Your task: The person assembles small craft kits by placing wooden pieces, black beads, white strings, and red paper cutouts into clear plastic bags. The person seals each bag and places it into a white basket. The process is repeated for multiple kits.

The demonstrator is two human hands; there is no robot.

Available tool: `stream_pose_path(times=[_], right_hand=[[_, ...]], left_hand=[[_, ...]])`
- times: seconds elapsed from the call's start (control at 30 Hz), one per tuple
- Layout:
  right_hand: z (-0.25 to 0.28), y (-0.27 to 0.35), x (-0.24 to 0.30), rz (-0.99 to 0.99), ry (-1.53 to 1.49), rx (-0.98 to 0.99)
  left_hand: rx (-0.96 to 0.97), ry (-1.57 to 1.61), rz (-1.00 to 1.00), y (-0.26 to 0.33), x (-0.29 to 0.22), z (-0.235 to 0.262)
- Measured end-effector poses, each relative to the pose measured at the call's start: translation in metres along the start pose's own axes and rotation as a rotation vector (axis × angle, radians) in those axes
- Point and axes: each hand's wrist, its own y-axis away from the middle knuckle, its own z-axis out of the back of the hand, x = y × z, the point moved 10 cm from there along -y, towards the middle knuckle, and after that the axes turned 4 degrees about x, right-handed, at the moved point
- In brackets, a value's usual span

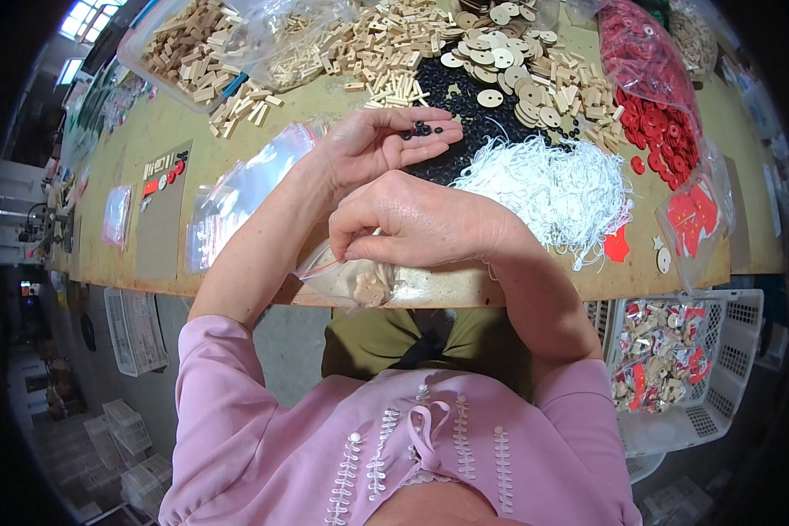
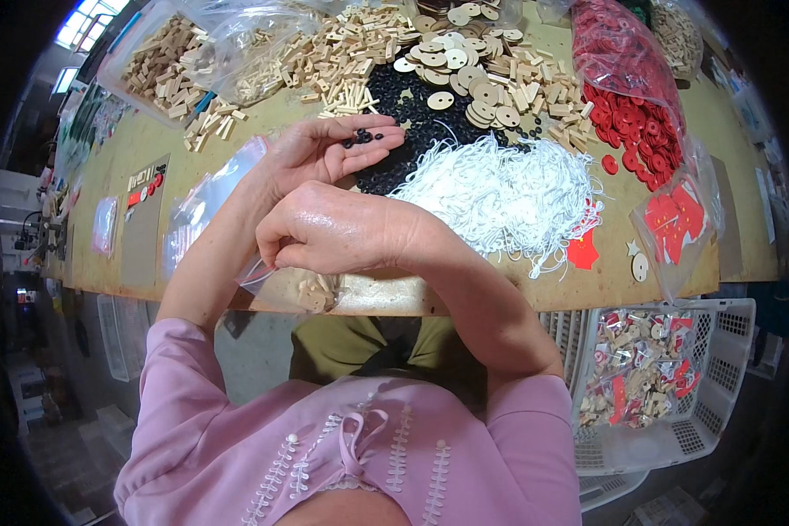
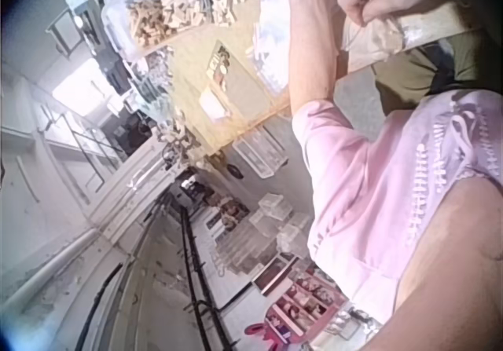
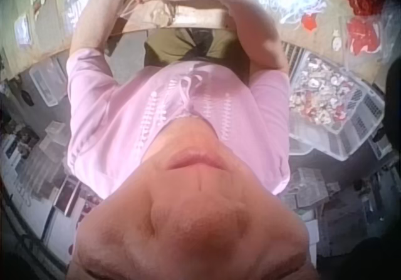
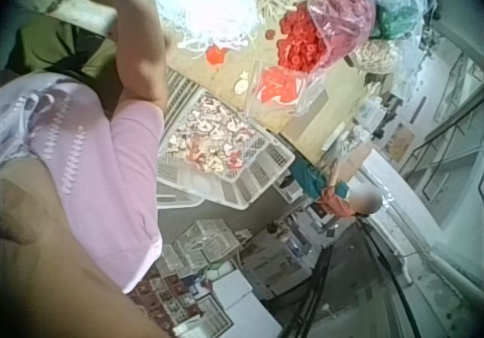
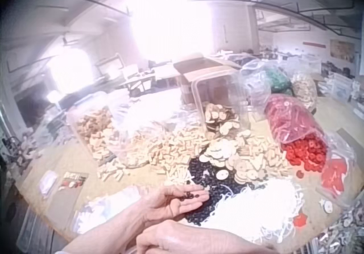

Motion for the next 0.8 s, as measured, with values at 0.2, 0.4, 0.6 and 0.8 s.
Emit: stream_pose_path(times=[0.2, 0.4, 0.6, 0.8], right_hand=[[0.000, 0.001, -0.002, -0.009, -0.009, 0.001], [0.002, 0.000, 0.001, -0.007, -0.002, -0.026], [0.004, 0.002, 0.003, 0.014, -0.018, -0.053], [0.005, 0.003, 0.008, -0.015, -0.006, -0.015]], left_hand=[[-0.005, 0.035, 0.026, -0.002, 0.004, -0.001], [-0.184, -0.478, 0.028, -0.009, -0.017, 0.029], [-0.342, -1.481, -0.195, -0.029, -0.037, -0.008], [-0.360, -1.588, -0.334, -0.038, -0.029, 0.003]])
